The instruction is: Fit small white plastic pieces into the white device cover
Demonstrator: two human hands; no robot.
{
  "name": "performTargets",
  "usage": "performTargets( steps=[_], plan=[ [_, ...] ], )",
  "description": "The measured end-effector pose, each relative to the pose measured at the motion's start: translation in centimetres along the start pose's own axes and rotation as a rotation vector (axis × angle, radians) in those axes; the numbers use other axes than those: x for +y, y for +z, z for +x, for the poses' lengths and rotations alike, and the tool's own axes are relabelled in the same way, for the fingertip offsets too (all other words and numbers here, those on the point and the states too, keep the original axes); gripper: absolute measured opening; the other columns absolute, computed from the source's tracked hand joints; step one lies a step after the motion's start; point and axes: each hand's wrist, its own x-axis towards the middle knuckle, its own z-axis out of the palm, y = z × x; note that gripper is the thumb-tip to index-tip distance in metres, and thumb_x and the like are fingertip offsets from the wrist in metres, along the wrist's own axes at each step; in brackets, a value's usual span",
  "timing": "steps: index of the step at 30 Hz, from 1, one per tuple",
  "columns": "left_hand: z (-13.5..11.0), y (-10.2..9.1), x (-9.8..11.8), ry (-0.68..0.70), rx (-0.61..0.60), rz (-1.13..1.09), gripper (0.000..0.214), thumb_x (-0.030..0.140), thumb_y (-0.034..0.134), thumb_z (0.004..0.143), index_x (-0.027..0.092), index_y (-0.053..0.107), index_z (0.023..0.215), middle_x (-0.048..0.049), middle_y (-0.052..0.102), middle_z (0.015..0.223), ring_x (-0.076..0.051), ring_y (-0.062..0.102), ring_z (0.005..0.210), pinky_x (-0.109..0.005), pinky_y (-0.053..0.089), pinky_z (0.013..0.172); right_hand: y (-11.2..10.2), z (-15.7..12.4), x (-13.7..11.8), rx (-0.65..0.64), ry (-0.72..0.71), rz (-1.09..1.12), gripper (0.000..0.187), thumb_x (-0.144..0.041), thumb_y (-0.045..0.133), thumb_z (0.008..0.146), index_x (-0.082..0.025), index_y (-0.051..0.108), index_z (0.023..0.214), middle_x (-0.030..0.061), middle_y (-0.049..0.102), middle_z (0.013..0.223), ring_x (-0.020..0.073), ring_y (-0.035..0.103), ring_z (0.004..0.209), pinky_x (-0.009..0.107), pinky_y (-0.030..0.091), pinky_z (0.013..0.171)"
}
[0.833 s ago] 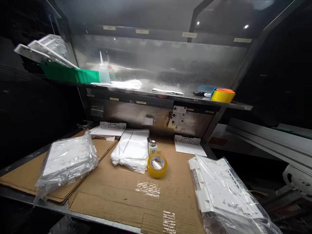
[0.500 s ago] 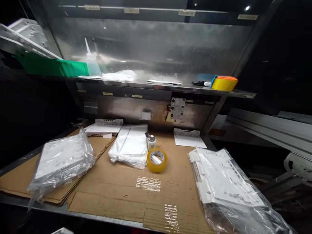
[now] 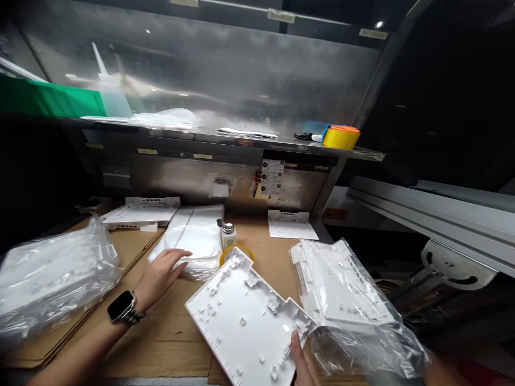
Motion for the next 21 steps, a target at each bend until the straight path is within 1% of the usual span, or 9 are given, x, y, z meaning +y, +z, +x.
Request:
performTargets(
  steps=[2,4,6,8,11,14,17,19,21],
  plan=[
    [1.6,0.5,-1.6,0.028,0.015,0.115,0.047,0.056,0.054,0.087,0.018,0.067,0.111,-0.0222,0.071,0.119,-0.043,0.062,0.121,-0.062,0.045,0.107,-1.0,0.3,-0.6,0.044,0.002,0.109,0.105,-0.071,0.079,0.074,-0.014,0.045,0.155,0.0153,0.077,0.12,0.0348,0.068,0.125,0.049,0.054,0.108],
    [2.1,0.7,-3.0,0.033,0.012,0.206,0.044,0.055,0.046,0.09,0.019,0.063,0.108,-0.0225,0.072,0.113,-0.044,0.066,0.111,-0.063,0.047,0.1,-1.2,0.2,-1.1,0.079,-0.038,0.206,0.108,-0.068,0.08,0.075,-0.015,0.037,0.16,0.0145,0.076,0.124,0.0333,0.066,0.128,0.049,0.053,0.11],
    [2.2,0.4,-3.8,0.026,0.01,0.274,0.04,0.056,0.039,0.094,0.022,0.059,0.103,-0.0204,0.074,0.109,-0.043,0.068,0.102,-0.06,0.049,0.093,-0.8,0.0,-1.5,0.114,-0.106,0.268,0.106,-0.064,0.081,0.076,-0.02,0.035,0.161,0.0125,0.073,0.131,0.0321,0.064,0.131,0.049,0.05,0.114],
    [2.6,-0.4,-4.3,0.01,0.011,0.308,0.036,0.056,0.038,0.095,0.025,0.053,0.104,-0.0174,0.075,0.109,-0.041,0.071,0.1,-0.054,0.05,0.087,-0.2,-0.3,-1.9,0.134,-0.156,0.297,0.102,-0.063,0.081,0.077,-0.022,0.037,0.16,0.0115,0.069,0.138,0.0323,0.061,0.134,0.05,0.048,0.116],
    [4.0,-1.8,-4.7,-0.038,-0.013,0.309,0.033,0.06,0.044,0.094,0.028,0.045,0.106,-0.0101,0.08,0.108,-0.035,0.074,0.103,-0.045,0.052,0.082,0.5,-0.7,-2.3,0.137,-0.177,0.321,0.102,-0.061,0.083,0.076,-0.023,0.038,0.159,0.0117,0.066,0.143,0.0332,0.059,0.136,0.05,0.048,0.116],
    [5.2,-2.6,-4.9,-0.066,-0.065,0.303,0.044,0.066,0.054,0.089,0.03,0.042,0.11,-0.0051,0.082,0.1,-0.033,0.076,0.097,-0.043,0.053,0.081,0.5,-0.9,-2.3,0.144,-0.176,0.325,0.103,-0.061,0.083,0.076,-0.022,0.037,0.16,0.0131,0.066,0.143,0.0341,0.062,0.132,0.051,0.049,0.115],
    [5.0,-2.3,-4.5,-0.004,-0.121,0.312,0.06,0.066,0.065,0.08,0.029,0.044,0.122,-0.0073,0.08,0.115,-0.035,0.074,0.104,-0.044,0.052,0.085,-0.1,-0.8,-2.1,0.133,-0.162,0.295,0.104,-0.058,0.083,0.076,-0.022,0.035,0.161,0.0139,0.067,0.142,0.0339,0.065,0.128,0.05,0.051,0.113],
    [4.3,-1.7,-4.1,0.043,-0.128,0.323,0.052,0.064,0.059,0.084,0.028,0.049,0.12,-0.0102,0.078,0.122,-0.037,0.07,0.112,-0.044,0.051,0.087,-0.7,-0.5,-1.8,0.132,-0.142,0.269,0.106,-0.056,0.085,0.074,-0.021,0.035,0.161,0.0139,0.068,0.14,0.0345,0.066,0.127,0.051,0.052,0.111],
    [3.8,-1.3,-3.8,0.051,-0.102,0.325,0.041,0.061,0.047,0.092,0.027,0.053,0.113,-0.0132,0.077,0.118,-0.038,0.07,0.109,-0.044,0.049,0.084,-1.3,-0.2,-1.5,0.146,-0.115,0.232,0.107,-0.059,0.085,0.073,-0.019,0.036,0.16,0.0151,0.069,0.138,0.0363,0.066,0.127,0.052,0.054,0.108]
  ],
)
